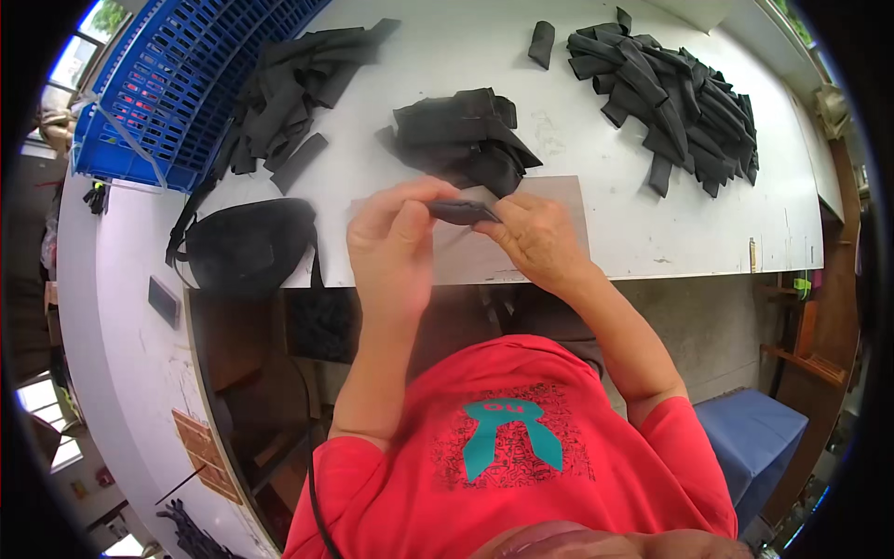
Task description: Assembling or folding small black fabric and rubber pieces at a workbench in a factory.
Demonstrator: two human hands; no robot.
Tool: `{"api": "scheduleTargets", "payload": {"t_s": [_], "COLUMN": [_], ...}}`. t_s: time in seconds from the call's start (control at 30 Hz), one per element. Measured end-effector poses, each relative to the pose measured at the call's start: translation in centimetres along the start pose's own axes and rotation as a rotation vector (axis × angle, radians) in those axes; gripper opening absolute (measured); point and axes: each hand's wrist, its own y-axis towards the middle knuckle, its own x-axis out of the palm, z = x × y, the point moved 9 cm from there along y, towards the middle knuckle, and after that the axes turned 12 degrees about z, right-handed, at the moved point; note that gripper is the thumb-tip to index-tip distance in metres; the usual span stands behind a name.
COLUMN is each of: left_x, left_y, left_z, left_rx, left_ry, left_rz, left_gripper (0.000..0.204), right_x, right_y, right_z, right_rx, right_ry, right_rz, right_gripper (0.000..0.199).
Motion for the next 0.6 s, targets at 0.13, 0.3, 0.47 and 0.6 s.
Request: {"api": "scheduleTargets", "payload": {"t_s": [0.13,0.3,0.47,0.6], "left_x": [-1.0,-1.3,-1.2,-3.3], "left_y": [0.0,0.3,0.5,4.7], "left_z": [-1.2,-0.6,-1.1,-1.2], "left_rx": [-0.022,0.023,0.015,0.16], "left_ry": [0.158,0.243,0.277,0.78], "left_rz": [0.049,0.088,0.076,0.181], "left_gripper": [0.014,0.014,0.016,0.018], "right_x": [1.2,0.4,0.6,-4.3], "right_y": [-0.6,-0.1,-0.2,4.0], "right_z": [0.8,0.2,0.2,-0.3], "right_rx": [0.044,0.05,0.104,0.322], "right_ry": [-0.029,-0.034,0.022,0.667], "right_rz": [0.004,-0.029,-0.039,-0.026], "right_gripper": [0.027,0.029,0.028,0.035]}}
